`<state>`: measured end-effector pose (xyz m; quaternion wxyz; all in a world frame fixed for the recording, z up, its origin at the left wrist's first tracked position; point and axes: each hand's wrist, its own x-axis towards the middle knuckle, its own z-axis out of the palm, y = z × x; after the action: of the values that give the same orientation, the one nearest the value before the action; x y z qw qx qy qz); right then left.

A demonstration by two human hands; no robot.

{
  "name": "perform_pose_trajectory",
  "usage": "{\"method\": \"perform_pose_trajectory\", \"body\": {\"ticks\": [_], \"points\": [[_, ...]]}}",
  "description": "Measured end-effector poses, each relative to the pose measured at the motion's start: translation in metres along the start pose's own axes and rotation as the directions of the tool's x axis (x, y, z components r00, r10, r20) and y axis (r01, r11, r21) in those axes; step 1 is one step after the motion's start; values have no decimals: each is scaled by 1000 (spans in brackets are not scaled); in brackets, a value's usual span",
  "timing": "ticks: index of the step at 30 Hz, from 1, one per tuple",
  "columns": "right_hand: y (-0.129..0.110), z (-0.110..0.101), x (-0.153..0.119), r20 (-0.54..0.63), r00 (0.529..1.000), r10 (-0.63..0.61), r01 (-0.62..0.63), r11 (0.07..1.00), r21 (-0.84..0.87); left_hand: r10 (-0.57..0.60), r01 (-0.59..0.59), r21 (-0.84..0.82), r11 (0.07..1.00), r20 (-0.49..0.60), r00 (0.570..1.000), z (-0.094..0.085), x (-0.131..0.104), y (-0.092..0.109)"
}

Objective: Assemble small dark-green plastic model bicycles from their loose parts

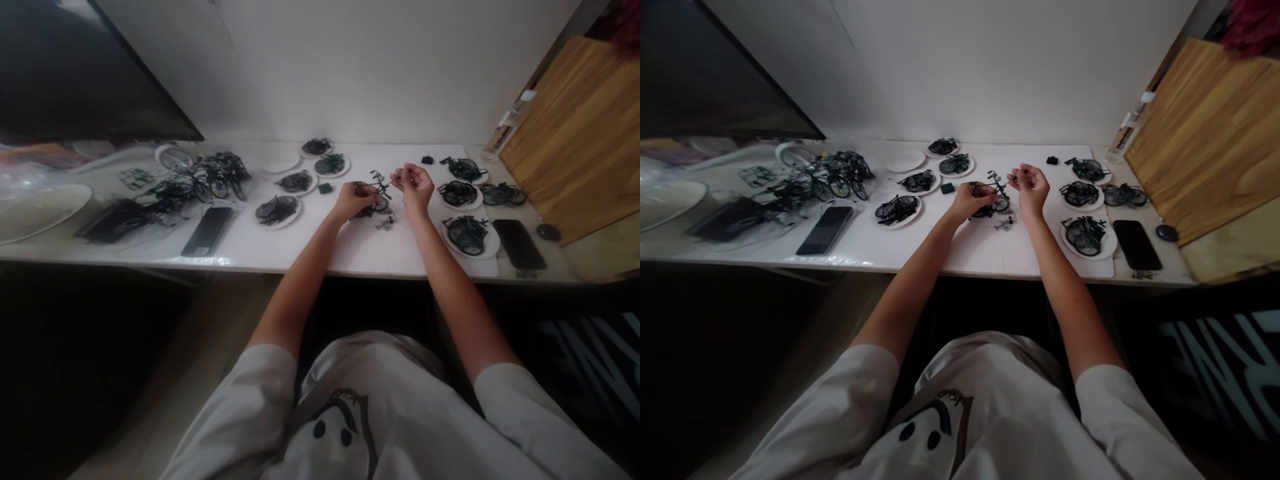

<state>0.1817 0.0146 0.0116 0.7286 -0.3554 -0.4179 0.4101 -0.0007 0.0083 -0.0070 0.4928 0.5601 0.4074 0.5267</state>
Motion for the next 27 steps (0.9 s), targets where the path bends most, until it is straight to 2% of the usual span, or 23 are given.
{"method": "perform_pose_trajectory", "body": {"ticks": [8,27], "points": [[-7,2,-4,20,1000,22,-21,1000,-17,-12,12,-11,1000,12,1000,0,-3,5],[-2,-1,0,27,999,42,-41,998,-40,20,-20,8,1000,12,1000,-3,-1,-6]]}}
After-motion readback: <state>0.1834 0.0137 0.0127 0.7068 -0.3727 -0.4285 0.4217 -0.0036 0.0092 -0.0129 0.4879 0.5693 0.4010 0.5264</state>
